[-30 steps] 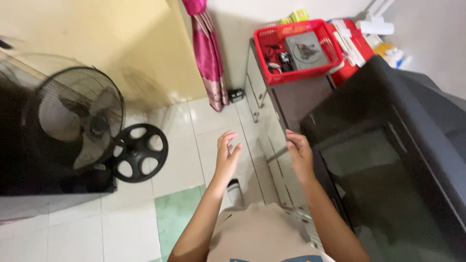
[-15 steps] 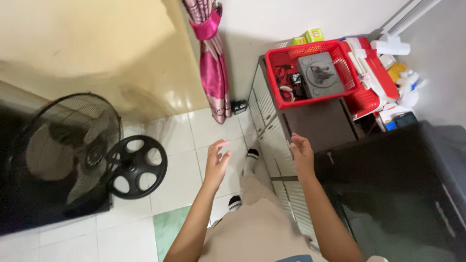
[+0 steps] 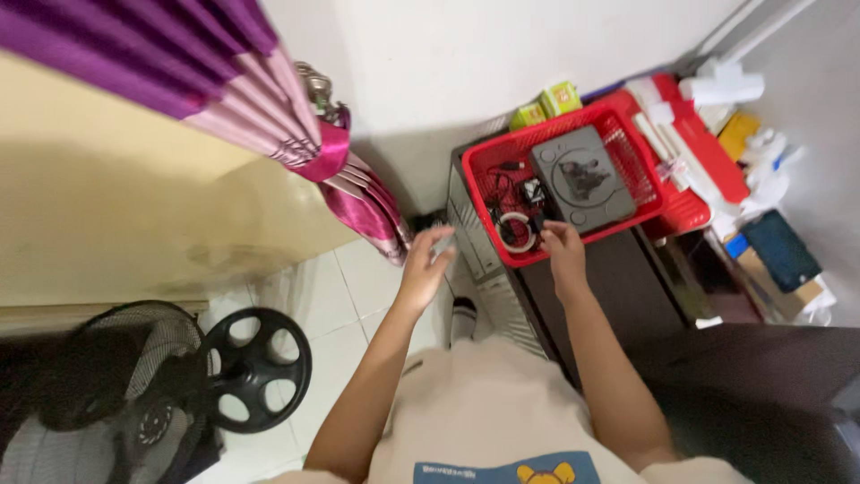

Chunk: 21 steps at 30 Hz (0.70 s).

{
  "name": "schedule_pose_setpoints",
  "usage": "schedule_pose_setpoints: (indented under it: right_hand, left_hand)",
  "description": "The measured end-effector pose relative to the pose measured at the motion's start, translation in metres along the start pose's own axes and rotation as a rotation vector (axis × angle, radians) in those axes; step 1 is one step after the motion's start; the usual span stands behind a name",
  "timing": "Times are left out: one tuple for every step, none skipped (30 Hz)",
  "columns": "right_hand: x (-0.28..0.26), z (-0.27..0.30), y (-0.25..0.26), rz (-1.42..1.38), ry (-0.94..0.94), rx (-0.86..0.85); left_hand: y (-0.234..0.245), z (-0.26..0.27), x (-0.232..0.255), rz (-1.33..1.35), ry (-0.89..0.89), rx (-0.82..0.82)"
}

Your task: The person unloads power adapters, cables, a video game console, a remote, and tape from a red basket onto a table by hand, transfers the empty basket to the table, and picks up small boxes from a cabinet.

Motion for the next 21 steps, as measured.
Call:
schedule_pose_setpoints:
  right_hand:
    - [0.009,-0.017,0.000,0.023,-0.048,0.014]
    - [0.014,-0.032,0.002,0.045,-0.087,0.029]
    - [0.019,-0.041,0.003,0.040,-0.104,0.040]
    - [0.026,-0.049,0.001,0.075,-0.167,0.049]
    - [0.031,-0.054,0.001,0.109,-0.230,0.057]
    - [0.036,-0.058,0.001,0.098,-0.246,0.068]
    - [0.040,-0.062,-0.002,0.054,-0.230,0.039]
    - [0.045,-0.064,-0.003,0.008,-0.216,0.014]
    - [0.052,-0.067,-0.005,-0.005,-0.232,0.029]
    - [0.058,-0.071,-0.009,0.053,-0.232,0.046]
    - [0.066,-0.075,-0.012,0.111,-0.232,0.062]
    - [0.075,-0.079,-0.015,0.097,-0.246,0.084]
    - [0.083,-0.083,-0.021,0.184,-0.183,0.051]
    - [0.091,-0.086,-0.027,0.273,-0.121,0.016]
    - [0.098,-0.089,-0.030,0.263,-0.136,0.036]
    - [0.105,-0.091,-0.037,0.358,-0.152,-0.046]
    - [0.110,-0.092,-0.044,0.450,-0.169,-0.130]
    - [0.111,-0.091,-0.050,0.438,-0.183,-0.114]
    - [0.108,-0.088,-0.054,0.446,-0.215,-0.101]
    - [0.100,-0.085,-0.060,0.461,-0.256,-0.093]
    - [0.089,-0.079,-0.063,0.483,-0.320,-0.068]
  left_hand:
    - [-0.006,-0.011,0.003,-0.017,-0.019,-0.045]
    - [-0.011,-0.022,0.005,-0.018,-0.005,-0.060]
    - [-0.016,-0.031,0.005,-0.037,-0.031,-0.077]
    - [-0.021,-0.040,0.004,-0.056,-0.059,-0.097]
    - [-0.026,-0.048,0.000,-0.057,-0.046,-0.115]
    - [-0.030,-0.056,-0.005,-0.058,-0.107,-0.139]
    - [-0.034,-0.064,-0.012,-0.057,-0.167,-0.164]
    - [-0.038,-0.072,-0.021,-0.058,-0.155,-0.187]
    - [-0.041,-0.078,-0.033,0.000,-0.051,-0.211]
    - [-0.045,-0.086,-0.043,0.058,0.050,-0.236]
    - [-0.048,-0.095,-0.051,0.057,0.059,-0.260]
    - [-0.052,-0.106,-0.060,0.032,0.087,-0.297]
    - [-0.055,-0.116,-0.067,0.007,0.115,-0.333]
    - [-0.058,-0.125,-0.071,0.009,0.123,-0.359]
    - [-0.061,-0.133,-0.074,-0.032,0.129,-0.402]
    - [-0.062,-0.142,-0.076,-0.076,0.135,-0.443]
    - [-0.065,-0.151,-0.077,-0.077,0.142,-0.467]
    - [-0.069,-0.160,-0.080,-0.106,0.150,-0.499]
    - [-0.072,-0.168,-0.082,-0.134,0.158,-0.532]
    - [-0.075,-0.175,-0.084,-0.134,0.162,-0.552]
    - [-0.078,-0.182,-0.085,-0.082,0.129,-0.557]
Point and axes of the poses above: each hand's wrist, its own z-axis away from the middle knuckle, its own y-axis out of the back of the hand, x = y × z, the point moved 2 cm from there along -z, towards the middle knuckle, and after that the axes turned 11 degrees about -y, right-handed, at the moved point
